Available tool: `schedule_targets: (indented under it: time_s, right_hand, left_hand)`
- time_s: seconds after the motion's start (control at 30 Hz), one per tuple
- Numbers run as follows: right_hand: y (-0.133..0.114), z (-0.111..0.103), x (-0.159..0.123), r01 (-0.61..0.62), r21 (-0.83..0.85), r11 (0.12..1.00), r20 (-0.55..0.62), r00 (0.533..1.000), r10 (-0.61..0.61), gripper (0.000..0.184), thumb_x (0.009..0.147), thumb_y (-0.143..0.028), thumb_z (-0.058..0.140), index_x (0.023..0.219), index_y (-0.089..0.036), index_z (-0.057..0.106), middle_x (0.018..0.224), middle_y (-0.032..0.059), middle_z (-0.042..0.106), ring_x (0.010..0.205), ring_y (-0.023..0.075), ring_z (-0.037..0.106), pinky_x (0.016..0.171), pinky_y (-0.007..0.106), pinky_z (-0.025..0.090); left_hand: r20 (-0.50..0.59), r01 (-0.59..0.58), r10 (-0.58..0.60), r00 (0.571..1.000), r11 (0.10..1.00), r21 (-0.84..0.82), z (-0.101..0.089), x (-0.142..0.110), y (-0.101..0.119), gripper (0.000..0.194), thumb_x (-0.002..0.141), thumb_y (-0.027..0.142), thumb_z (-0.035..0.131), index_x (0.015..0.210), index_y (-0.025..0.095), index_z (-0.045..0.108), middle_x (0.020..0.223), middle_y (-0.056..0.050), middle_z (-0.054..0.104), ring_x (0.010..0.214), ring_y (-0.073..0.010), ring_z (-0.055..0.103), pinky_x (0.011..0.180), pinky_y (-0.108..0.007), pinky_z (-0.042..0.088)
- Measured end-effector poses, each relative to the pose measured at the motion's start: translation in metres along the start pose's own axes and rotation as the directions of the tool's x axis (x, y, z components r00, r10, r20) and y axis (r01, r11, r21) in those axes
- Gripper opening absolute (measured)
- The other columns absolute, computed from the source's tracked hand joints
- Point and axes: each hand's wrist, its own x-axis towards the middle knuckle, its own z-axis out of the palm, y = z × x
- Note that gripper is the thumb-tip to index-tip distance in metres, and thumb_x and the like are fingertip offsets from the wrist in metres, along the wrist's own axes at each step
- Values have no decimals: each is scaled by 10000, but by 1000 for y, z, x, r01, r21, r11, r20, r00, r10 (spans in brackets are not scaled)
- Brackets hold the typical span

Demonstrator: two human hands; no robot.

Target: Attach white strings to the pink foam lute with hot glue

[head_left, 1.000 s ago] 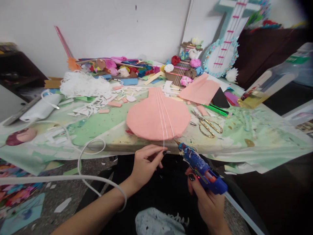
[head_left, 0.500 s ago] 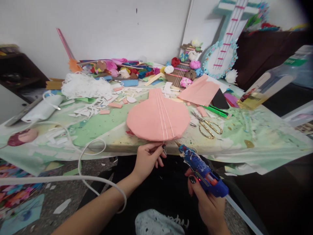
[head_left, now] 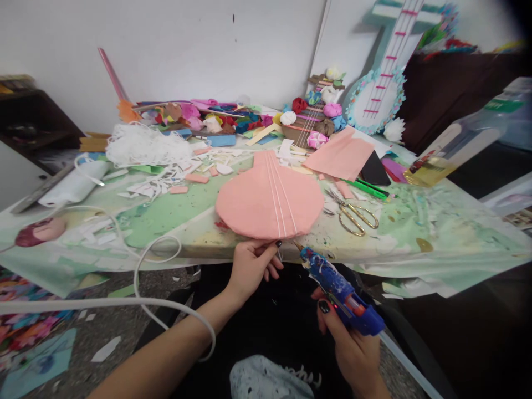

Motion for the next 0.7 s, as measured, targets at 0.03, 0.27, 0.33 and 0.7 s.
schedule_targets:
  time_s: [0.03,0.27,0.33,0.7]
  right_hand:
    - [0,0,0,-3,2,1000,0,1000,3,75,918,-238,553,948,-190,601,743,-2,549,614,111,498,550,239,404]
    - [-4,-1,2,2,6,1000,-23,1000,-2,86,904,-244,571,960,-188,605,797,22,592,615,116,526,533,240,411]
    - [-5,-1,2,1,-1,1000,-33,999,-1,95,905,-249,572,970,-189,605,792,23,598,603,115,527,532,241,414]
    - [-6,0,4,2,1,1000,-8,1000,-2,95,914,-267,556,951,-191,601,758,4,568,589,111,495,533,248,400]
  left_hand:
    - [-3,4,-4,1000,1000,0,0,0,1,355,752,355,649,905,37,686,517,-51,651,352,-113,566,311,-156,366]
    - [-17,7,-7,1000,1000,20,1,1,0,325,758,350,643,873,47,675,496,-43,641,353,-107,562,312,-146,360]
    - [-14,-7,8,1000,1000,28,0,0,-1,333,742,347,667,900,54,672,513,-38,645,365,-106,565,317,-147,365]
    - [-9,-101,102,995,994,40,-4,-10,0,364,730,372,703,935,74,653,557,-31,650,373,-104,567,313,-149,374]
